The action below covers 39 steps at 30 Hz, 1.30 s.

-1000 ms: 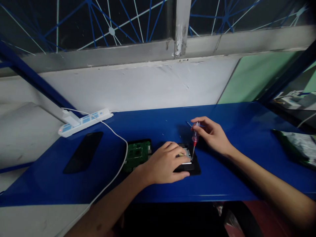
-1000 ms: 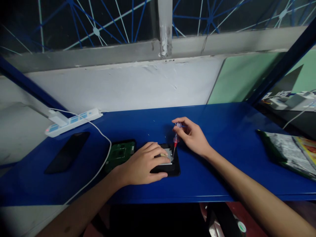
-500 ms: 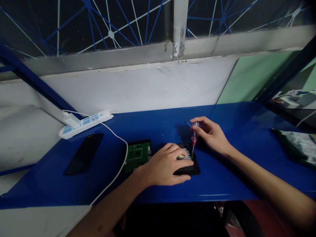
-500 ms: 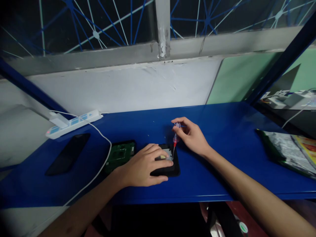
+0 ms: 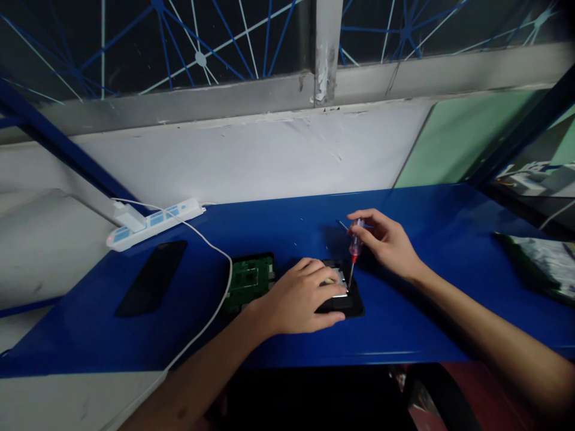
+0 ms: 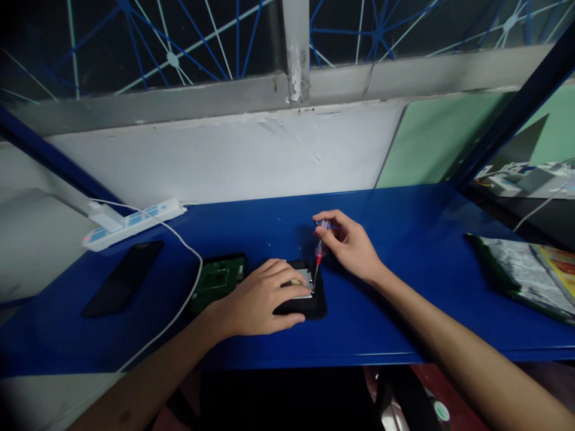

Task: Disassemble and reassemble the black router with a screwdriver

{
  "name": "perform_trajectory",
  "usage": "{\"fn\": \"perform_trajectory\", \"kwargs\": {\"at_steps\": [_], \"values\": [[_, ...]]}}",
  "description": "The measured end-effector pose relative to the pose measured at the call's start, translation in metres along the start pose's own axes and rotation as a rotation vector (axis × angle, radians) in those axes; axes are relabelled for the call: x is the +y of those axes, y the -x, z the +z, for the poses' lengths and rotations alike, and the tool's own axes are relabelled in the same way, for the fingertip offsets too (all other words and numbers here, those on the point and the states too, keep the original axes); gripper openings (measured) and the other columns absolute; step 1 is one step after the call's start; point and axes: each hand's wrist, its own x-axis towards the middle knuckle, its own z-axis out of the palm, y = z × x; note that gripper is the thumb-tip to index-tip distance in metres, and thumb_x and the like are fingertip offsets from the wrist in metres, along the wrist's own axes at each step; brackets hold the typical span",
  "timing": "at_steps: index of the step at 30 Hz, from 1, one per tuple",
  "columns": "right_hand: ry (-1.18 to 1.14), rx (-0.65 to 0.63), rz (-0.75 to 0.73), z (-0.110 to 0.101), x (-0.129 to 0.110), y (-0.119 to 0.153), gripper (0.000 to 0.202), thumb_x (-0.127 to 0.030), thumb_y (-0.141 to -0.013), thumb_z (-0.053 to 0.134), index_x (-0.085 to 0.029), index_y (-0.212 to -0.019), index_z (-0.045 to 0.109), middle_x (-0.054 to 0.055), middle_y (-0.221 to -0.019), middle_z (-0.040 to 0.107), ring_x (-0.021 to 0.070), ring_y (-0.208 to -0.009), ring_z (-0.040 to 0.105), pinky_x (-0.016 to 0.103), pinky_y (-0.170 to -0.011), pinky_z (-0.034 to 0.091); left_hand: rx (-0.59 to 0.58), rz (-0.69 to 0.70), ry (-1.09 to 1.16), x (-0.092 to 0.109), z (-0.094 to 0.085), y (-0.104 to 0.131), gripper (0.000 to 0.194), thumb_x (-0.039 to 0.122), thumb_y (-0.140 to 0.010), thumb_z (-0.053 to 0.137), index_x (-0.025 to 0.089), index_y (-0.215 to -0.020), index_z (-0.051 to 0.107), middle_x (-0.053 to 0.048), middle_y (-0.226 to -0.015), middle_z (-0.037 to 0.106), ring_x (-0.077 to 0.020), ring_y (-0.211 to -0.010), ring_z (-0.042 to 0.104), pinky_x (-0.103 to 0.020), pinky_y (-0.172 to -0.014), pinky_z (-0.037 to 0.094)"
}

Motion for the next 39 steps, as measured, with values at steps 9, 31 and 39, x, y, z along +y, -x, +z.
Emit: {"fn": "perform_trajectory", "kwargs": {"at_steps": [9, 31, 39], "values": [[0.014, -0.005, -0.003, 0.0006, 0.0028, 0.0012, 0.031, -0.044, -0.088, 0.067, -0.024, -0.111, 0.065, 0.002, -0.087, 0.067, 0.0141, -0.067, 0.064, 0.029, -0.060, 0.054, 0.003, -0.013, 0.018, 0.0000, 0.0005, 0.0005, 0.032, 0.045, -0.091, 0.065, 0.019, -0.109, 0.067, -0.007, -0.118, 0.067, -0.0239, -0.111, 0.059, -0.039, -0.101, 0.041], [0.005, -0.019, 0.029, 0.0026, 0.0008, 0.0029, 0.031, -0.044, -0.088, 0.067, -0.023, -0.110, 0.065, 0.001, -0.085, 0.067, 0.0135, -0.067, 0.062, 0.029, -0.061, 0.051, -0.005, -0.031, 0.039, 0.0002, 0.0020, 0.0007, 0.036, 0.044, -0.091, 0.066, 0.019, -0.116, 0.065, -0.006, -0.120, 0.066, -0.0237, -0.111, 0.058, -0.039, -0.101, 0.040], [0.027, -0.009, 0.023, 0.0033, 0.0000, 0.0025, 0.031, -0.044, -0.089, 0.067, -0.023, -0.111, 0.064, 0.002, -0.086, 0.067, 0.0144, -0.068, 0.062, 0.030, -0.062, 0.051, -0.001, 0.007, 0.005, -0.0004, 0.0013, 0.0013, 0.030, 0.044, -0.093, 0.063, 0.022, -0.113, 0.068, -0.007, -0.117, 0.065, -0.0236, -0.109, 0.057, -0.039, -0.099, 0.041]]}}
